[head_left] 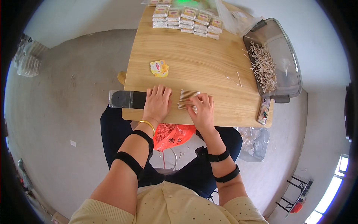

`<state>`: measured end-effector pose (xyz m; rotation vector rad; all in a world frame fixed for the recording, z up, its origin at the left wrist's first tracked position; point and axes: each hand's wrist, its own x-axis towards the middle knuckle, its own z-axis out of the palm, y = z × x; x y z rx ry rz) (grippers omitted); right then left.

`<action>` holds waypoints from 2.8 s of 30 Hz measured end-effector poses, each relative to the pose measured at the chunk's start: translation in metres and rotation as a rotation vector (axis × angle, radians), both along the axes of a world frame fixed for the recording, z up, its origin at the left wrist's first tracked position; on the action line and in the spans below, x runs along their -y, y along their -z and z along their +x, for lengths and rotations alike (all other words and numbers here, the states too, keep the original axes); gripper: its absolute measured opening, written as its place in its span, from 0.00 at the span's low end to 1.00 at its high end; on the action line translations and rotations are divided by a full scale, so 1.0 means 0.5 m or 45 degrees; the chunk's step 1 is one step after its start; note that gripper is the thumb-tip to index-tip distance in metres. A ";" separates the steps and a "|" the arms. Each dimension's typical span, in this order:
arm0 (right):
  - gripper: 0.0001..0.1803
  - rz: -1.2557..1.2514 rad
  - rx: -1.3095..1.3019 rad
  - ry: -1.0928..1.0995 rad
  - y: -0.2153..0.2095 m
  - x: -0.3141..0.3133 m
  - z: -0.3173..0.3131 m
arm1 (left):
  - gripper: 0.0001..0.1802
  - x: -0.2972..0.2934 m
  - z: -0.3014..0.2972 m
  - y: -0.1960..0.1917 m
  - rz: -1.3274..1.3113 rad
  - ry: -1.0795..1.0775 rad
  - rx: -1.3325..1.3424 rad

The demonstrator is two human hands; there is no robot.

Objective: Manually arranging cotton swabs into plastic containers and sealing them into bags.

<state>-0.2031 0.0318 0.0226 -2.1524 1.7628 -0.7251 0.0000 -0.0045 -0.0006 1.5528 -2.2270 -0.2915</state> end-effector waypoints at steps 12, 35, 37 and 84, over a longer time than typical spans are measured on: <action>0.12 -0.014 -0.042 0.004 -0.004 0.009 0.012 | 0.11 -0.001 0.000 0.002 -0.010 -0.002 0.013; 0.12 -0.057 -0.099 0.029 0.000 0.032 0.009 | 0.10 0.000 0.001 0.000 -0.010 -0.005 0.027; 0.11 -0.057 -0.096 0.020 -0.003 0.032 0.010 | 0.11 0.000 0.002 0.002 -0.018 -0.004 0.032; 0.51 0.086 -0.451 -0.076 0.050 -0.036 0.000 | 0.49 -0.044 -0.067 -0.014 0.018 0.411 0.097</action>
